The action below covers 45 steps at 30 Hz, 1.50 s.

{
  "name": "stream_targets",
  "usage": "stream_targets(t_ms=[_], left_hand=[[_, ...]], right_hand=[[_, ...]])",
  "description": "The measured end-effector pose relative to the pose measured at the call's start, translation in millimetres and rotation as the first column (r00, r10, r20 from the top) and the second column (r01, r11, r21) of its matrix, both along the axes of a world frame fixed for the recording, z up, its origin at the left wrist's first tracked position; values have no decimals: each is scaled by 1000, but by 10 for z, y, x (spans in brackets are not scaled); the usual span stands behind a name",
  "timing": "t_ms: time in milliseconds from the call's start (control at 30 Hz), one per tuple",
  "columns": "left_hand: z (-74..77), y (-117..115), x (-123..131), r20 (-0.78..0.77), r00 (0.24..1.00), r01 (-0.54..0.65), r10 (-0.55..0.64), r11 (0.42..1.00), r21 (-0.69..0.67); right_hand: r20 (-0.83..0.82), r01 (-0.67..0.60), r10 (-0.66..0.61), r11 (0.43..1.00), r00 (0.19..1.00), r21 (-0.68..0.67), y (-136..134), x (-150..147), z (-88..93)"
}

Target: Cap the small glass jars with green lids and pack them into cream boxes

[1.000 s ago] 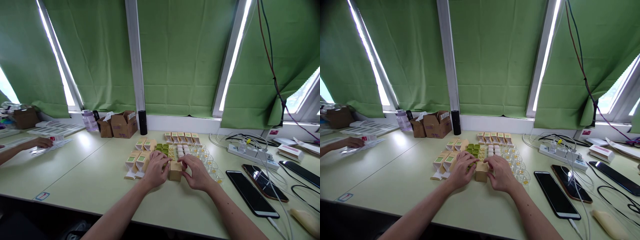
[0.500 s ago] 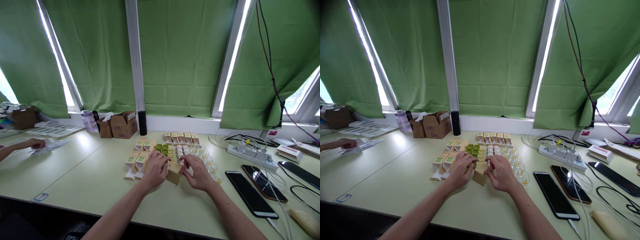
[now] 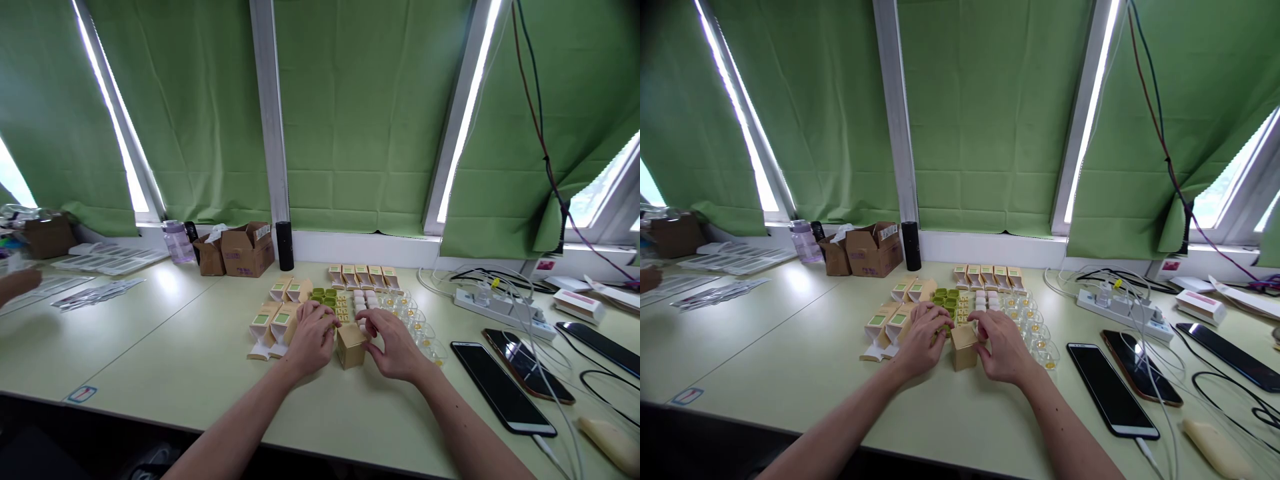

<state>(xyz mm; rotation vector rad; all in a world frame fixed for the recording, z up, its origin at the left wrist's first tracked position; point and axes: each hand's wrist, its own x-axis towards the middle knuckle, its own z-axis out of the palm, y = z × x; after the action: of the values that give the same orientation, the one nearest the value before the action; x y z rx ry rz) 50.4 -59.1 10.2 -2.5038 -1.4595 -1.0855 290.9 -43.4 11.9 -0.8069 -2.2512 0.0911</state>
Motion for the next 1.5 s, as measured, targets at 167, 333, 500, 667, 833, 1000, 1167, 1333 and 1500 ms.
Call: stream_targets(t_ms=[167,333,500,667,833,1000,1167,1333,1500], left_hand=[[19,-23,0,16,999,29,-30,999,34],[24,-32,-8,29,997,70,-72,996,62],[17,-28,-10,34,993,111,-116,988,104],[12,-26,-14,58,996,66,-73,991,116],[45,-59,9,52,996,62,-66,996,70],[162,-151,95,-33,989,143,-144,989,-33],[335,-187,154,-130,970,190,-207,973,-131],[482,-96,226,-320,912,218,-258,963,-156],[594,7,341,-460,828,249,-319,946,-209]], right_hand=[[8,41,-41,999,999,6,28,19,-3],[23,78,-79,995,997,57,67,13,-42],[25,136,-138,987,990,92,104,-6,-84],[-48,291,-287,945,957,149,161,4,-122],[-124,403,-389,908,913,117,187,7,-144],[-182,429,-405,895,896,121,168,-11,-133],[-241,438,-396,885,886,159,158,-21,-125],[-255,434,-386,885,886,168,143,-34,-118],[-284,439,-382,882,880,173,126,-41,-98]])
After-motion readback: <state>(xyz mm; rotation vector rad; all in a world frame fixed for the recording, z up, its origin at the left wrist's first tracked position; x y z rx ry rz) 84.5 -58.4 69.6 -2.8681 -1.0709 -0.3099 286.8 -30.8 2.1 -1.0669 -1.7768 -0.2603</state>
